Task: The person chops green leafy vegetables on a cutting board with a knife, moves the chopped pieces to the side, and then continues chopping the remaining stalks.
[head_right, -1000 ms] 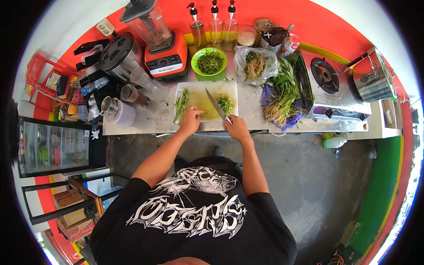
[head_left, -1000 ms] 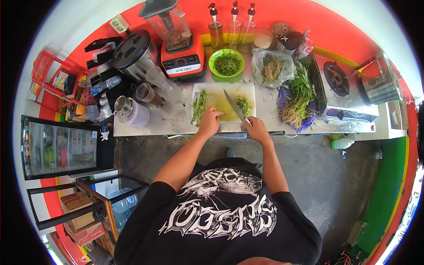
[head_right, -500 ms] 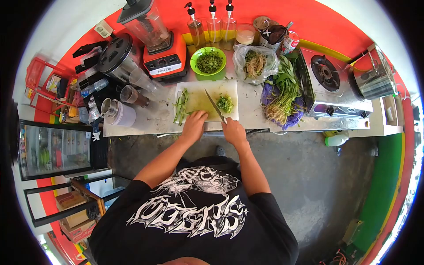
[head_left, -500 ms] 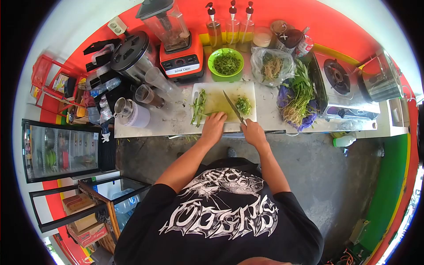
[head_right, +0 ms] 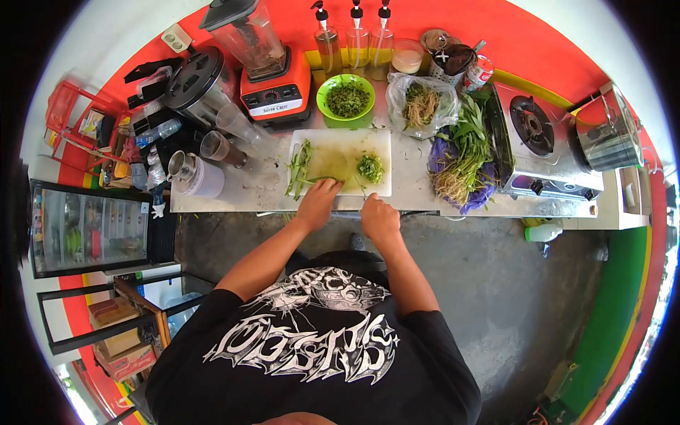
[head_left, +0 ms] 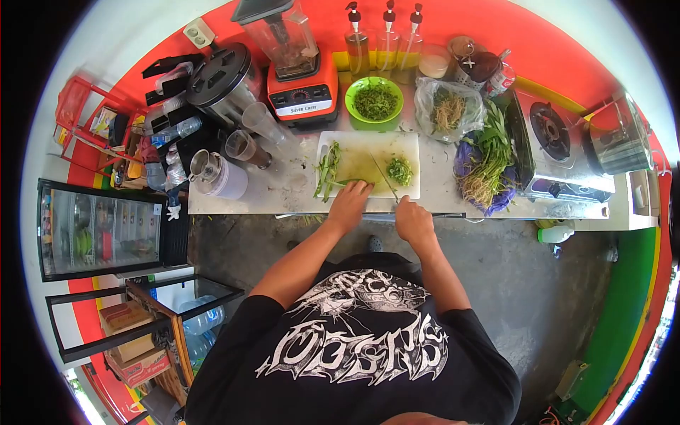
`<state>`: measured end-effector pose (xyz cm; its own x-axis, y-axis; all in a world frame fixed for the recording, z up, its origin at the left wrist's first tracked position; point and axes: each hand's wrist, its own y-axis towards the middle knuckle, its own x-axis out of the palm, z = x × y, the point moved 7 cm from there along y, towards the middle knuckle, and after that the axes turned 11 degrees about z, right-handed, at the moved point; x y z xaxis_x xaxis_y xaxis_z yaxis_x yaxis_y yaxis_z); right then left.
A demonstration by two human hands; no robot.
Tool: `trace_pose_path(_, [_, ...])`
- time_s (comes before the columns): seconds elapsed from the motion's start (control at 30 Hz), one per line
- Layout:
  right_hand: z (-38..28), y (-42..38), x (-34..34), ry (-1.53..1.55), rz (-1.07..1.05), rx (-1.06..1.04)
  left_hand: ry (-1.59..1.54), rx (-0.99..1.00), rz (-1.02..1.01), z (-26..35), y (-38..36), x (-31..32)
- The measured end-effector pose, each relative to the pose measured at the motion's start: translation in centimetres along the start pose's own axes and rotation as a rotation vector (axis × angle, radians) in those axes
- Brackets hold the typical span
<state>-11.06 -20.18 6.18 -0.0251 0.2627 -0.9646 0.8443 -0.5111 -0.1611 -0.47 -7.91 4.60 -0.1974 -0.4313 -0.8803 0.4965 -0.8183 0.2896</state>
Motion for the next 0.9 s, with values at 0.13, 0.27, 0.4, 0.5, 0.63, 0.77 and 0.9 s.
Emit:
trace_pose_path(0.13, [0.3, 1.1, 2.6, 0.134, -0.037, 0.085, 0.025, 0.012, -0.002, -0.1, -0.3, 0.4])
trace_pose_path(0.27, [0.4, 2.5, 3.2, 0.114, -0.034, 0.076, 0.041, -0.006, 0.010, -0.1, -0.3, 0.7])
trace_pose_path(0.4, [-0.5, 1.8, 0.8, 0.035, -0.122, 0.039, 0.053, 0.004, 0.044, -0.1, -0.5, 0.5])
trace_pose_path(0.5, [-0.6, 1.8, 2.3, 0.049, -0.160, 0.077, 0.064, -0.036, -0.010, -0.2, -0.6, 0.8])
trace_pose_path(0.63, [0.1, 2.6, 3.1, 0.077, -0.146, 0.059, 0.097, -0.046, -0.041, -0.2, -0.5, 0.8])
trace_pose_path(0.77, [-0.3, 2.1, 1.8, 0.091, -0.162, 0.061, 0.092, -0.014, -0.009, -0.2, -0.8, 0.7])
trace_pose_path(0.9, [-0.8, 2.3, 3.5, 0.093, -0.138, 0.076, 0.101, -0.034, -0.051, -0.4, -0.7, 1.1])
